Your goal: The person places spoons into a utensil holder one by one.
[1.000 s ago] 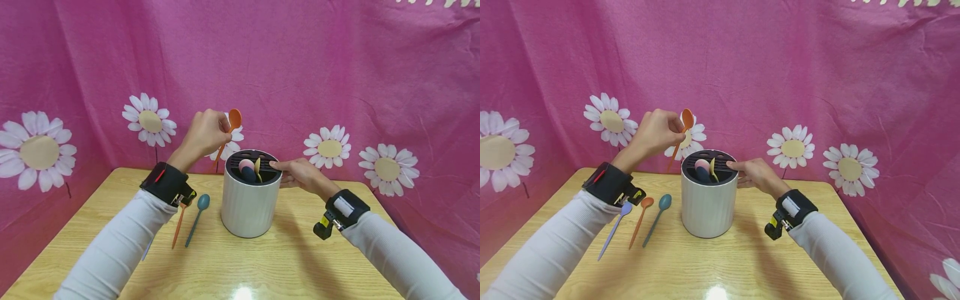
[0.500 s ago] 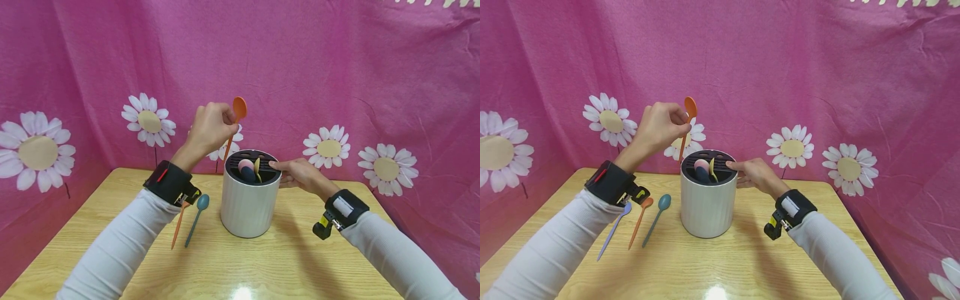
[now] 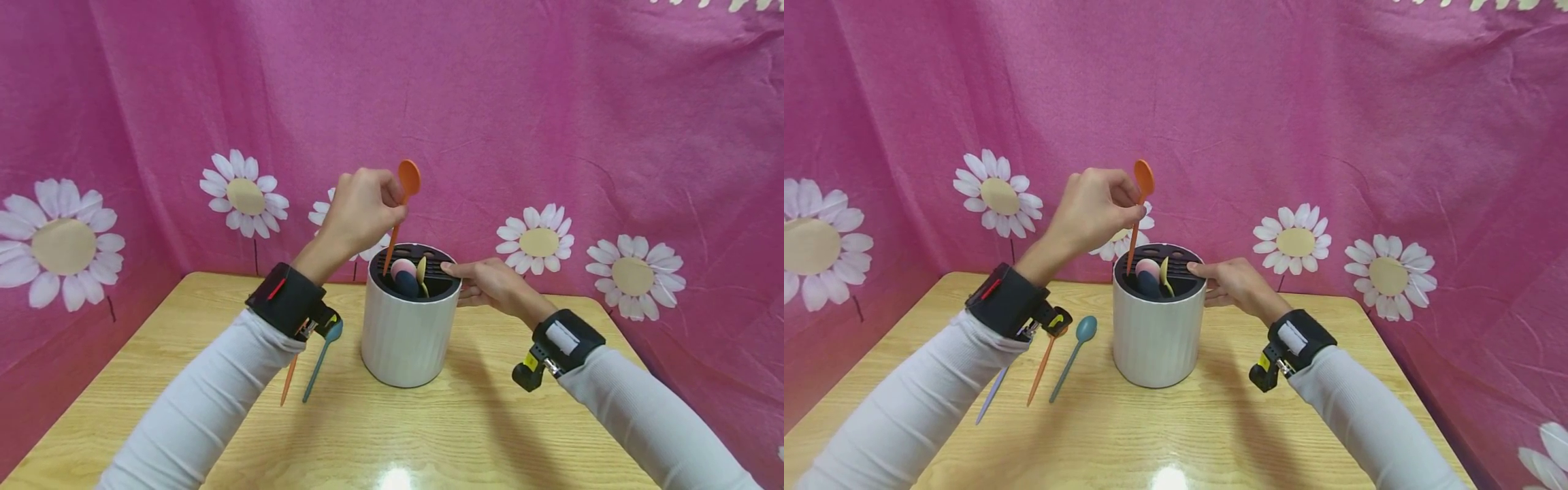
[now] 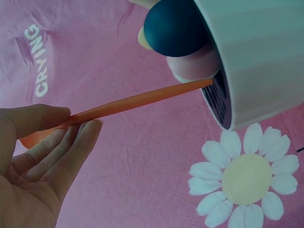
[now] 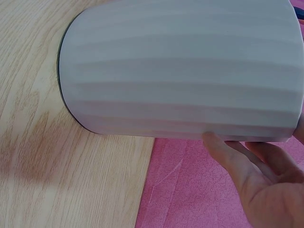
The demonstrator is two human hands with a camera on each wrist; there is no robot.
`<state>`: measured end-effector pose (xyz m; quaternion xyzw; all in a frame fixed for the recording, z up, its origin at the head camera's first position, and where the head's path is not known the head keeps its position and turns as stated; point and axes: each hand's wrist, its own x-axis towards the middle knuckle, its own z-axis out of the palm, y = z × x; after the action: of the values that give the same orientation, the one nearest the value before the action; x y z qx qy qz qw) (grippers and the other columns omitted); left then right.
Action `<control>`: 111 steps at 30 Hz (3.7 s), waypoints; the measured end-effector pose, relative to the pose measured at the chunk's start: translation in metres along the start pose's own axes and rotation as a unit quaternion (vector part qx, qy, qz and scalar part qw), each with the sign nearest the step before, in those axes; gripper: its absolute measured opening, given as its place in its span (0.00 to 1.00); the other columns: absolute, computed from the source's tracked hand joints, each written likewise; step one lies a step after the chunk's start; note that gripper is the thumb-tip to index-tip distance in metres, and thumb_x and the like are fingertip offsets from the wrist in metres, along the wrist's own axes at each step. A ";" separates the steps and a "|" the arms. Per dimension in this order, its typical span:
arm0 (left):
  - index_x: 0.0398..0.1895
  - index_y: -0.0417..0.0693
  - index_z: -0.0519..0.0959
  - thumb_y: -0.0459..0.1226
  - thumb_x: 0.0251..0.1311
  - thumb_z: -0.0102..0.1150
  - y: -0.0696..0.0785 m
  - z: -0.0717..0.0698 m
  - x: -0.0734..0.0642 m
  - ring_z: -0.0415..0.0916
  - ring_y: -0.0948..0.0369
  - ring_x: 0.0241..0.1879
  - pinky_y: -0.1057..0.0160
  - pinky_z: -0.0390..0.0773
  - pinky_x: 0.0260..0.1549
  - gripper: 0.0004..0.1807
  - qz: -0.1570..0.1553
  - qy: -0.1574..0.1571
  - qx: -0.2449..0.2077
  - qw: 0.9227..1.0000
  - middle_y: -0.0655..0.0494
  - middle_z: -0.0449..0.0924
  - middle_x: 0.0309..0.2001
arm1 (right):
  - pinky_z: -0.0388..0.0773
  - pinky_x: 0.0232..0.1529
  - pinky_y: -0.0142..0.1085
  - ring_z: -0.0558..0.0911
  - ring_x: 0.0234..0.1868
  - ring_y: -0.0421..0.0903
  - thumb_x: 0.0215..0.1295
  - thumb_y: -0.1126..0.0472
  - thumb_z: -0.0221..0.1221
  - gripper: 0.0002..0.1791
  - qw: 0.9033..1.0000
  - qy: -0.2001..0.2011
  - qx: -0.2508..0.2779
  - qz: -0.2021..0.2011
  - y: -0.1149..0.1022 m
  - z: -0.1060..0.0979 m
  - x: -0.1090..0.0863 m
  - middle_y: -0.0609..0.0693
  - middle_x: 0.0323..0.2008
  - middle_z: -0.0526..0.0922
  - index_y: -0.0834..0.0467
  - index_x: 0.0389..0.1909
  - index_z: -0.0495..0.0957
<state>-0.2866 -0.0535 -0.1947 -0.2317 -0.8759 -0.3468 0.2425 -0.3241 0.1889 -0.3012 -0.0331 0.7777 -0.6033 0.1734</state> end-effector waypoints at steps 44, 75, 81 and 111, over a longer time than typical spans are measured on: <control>0.24 0.46 0.85 0.34 0.48 0.73 -0.030 0.021 -0.021 0.74 0.58 0.28 0.64 0.75 0.22 0.04 -0.012 -0.179 0.065 0.982 0.58 0.81 0.23 | 0.79 0.49 0.48 0.83 0.42 0.53 0.69 0.51 0.60 0.29 1.000 0.008 -0.013 -0.001 0.001 0.000 0.000 0.56 0.39 0.85 0.71 0.57 0.72; 0.29 0.45 0.86 0.32 0.48 0.74 -0.037 0.025 -0.030 0.77 0.61 0.30 0.64 0.81 0.29 0.06 -0.022 -0.200 0.051 0.978 0.58 0.83 0.26 | 0.80 0.47 0.46 0.83 0.43 0.53 0.68 0.49 0.60 0.29 1.000 0.006 -0.016 -0.008 0.003 -0.001 0.000 0.55 0.39 0.85 0.70 0.56 0.74; 0.29 0.46 0.86 0.31 0.47 0.75 -0.037 0.025 -0.030 0.77 0.61 0.32 0.63 0.79 0.31 0.06 -0.021 -0.202 0.050 0.978 0.59 0.83 0.26 | 0.78 0.51 0.50 0.83 0.43 0.53 0.67 0.50 0.61 0.28 1.000 0.008 -0.011 -0.005 0.003 0.000 0.000 0.55 0.39 0.85 0.69 0.56 0.74; 0.26 0.46 0.86 0.29 0.49 0.72 -0.038 0.022 -0.030 0.75 0.59 0.31 0.62 0.76 0.27 0.04 -0.018 -0.203 0.075 0.976 0.58 0.82 0.23 | 0.79 0.49 0.48 0.84 0.42 0.52 0.68 0.50 0.60 0.29 1.000 0.001 -0.009 -0.013 0.004 0.000 0.000 0.54 0.36 0.85 0.71 0.56 0.73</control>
<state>-0.2909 -0.0696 -0.2456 -0.2629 -0.9343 -0.2304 0.0705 -0.3231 0.1904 -0.3048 -0.0439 0.7826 -0.5988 0.1647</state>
